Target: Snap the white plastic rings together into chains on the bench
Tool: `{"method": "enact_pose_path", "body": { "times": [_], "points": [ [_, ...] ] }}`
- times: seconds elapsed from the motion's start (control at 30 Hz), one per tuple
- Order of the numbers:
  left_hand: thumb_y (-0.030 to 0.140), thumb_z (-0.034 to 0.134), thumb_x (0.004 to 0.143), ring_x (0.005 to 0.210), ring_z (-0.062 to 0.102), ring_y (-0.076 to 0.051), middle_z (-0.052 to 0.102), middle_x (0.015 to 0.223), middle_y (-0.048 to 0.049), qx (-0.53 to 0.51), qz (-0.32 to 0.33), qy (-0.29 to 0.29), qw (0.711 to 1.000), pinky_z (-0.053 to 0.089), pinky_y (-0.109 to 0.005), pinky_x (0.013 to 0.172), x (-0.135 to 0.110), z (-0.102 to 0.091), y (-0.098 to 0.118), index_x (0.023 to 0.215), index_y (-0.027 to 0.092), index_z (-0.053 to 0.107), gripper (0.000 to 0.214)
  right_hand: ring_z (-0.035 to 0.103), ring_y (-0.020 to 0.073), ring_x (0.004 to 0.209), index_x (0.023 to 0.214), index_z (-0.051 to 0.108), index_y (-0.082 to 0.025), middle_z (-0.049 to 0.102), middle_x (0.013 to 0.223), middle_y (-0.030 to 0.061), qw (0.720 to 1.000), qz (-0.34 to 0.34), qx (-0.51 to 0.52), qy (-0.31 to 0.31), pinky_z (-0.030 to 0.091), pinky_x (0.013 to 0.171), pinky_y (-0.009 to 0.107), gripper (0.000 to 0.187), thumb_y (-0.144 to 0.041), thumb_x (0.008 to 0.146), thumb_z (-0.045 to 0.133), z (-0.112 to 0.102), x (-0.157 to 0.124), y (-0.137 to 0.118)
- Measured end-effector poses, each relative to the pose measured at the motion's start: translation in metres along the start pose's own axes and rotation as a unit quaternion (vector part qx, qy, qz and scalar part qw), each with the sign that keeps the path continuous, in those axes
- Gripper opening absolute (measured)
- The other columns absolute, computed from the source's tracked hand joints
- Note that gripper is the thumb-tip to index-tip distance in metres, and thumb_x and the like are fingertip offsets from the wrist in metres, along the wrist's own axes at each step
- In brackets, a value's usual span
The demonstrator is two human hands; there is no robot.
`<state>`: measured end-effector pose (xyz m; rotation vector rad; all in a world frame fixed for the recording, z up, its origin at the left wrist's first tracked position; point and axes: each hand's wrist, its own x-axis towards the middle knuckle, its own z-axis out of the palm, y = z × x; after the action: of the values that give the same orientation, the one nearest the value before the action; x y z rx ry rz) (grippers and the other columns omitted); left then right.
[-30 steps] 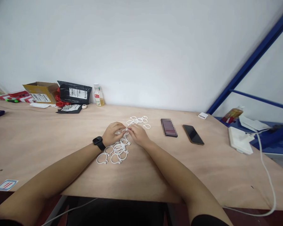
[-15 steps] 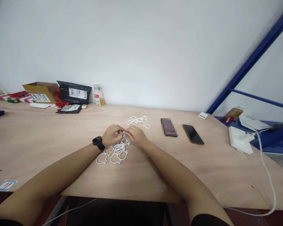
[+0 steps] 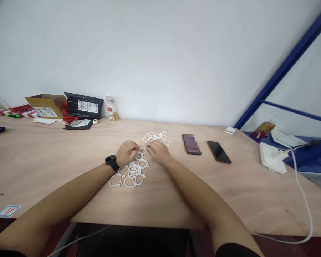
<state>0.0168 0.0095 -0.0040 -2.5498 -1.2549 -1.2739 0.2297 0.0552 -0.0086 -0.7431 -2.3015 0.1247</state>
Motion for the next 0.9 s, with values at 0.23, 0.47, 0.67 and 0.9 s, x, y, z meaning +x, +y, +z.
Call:
{"method": "enact_pose_path", "body": {
  "times": [0.23, 0.47, 0.67, 0.9],
  "points": [
    [0.012, 0.043, 0.076, 0.075, 0.061, -0.018, 0.067, 0.077, -0.0032, -0.008, -0.032, -0.033, 0.999, 0.042, -0.035, 0.077, 0.000, -0.002, -0.004, 0.076, 0.019, 0.065, 0.022, 0.058, 0.0239, 0.107, 0.115, 0.063, -0.018, 0.063, 0.117, 0.0104, 0.956, 0.256, -0.141, -0.008, 0.043, 0.090, 0.033, 0.029, -0.023, 0.089, 0.051, -0.022, -0.010, 0.058],
    [0.020, 0.055, 0.080, 0.084, 0.062, -0.020, 0.069, 0.086, -0.0038, 0.012, -0.036, -0.045, 0.998, 0.044, -0.036, 0.080, 0.002, 0.004, -0.005, 0.075, 0.019, 0.065, 0.012, 0.062, 0.0208, 0.094, 0.099, 0.068, -0.019, 0.066, 0.104, 0.0082, 0.954, 0.272, -0.100, -0.074, 0.044, 0.081, 0.030, 0.018, -0.025, 0.089, 0.054, -0.019, -0.011, 0.060],
    [0.023, 0.059, 0.083, 0.093, 0.061, -0.020, 0.068, 0.097, -0.0054, -0.013, 0.000, 0.022, 1.000, 0.046, -0.037, 0.086, 0.002, 0.002, -0.004, 0.096, 0.020, 0.066, 0.015, 0.063, 0.0172, 0.089, 0.099, 0.066, -0.019, 0.070, 0.098, 0.0050, 0.979, 0.161, 0.127, 0.006, 0.047, 0.080, 0.029, 0.019, -0.030, 0.092, 0.052, 0.000, -0.002, 0.012],
    [0.029, 0.058, 0.087, 0.088, 0.063, -0.019, 0.070, 0.093, -0.0055, -0.013, 0.033, 0.008, 0.999, 0.046, -0.036, 0.083, 0.004, -0.002, 0.003, 0.096, 0.021, 0.066, 0.014, 0.064, 0.0157, 0.078, 0.096, 0.067, -0.019, 0.071, 0.088, 0.0027, 0.972, 0.115, 0.203, -0.003, 0.048, 0.073, 0.027, 0.018, -0.029, 0.092, 0.052, 0.008, 0.002, -0.024]
  ]
}}
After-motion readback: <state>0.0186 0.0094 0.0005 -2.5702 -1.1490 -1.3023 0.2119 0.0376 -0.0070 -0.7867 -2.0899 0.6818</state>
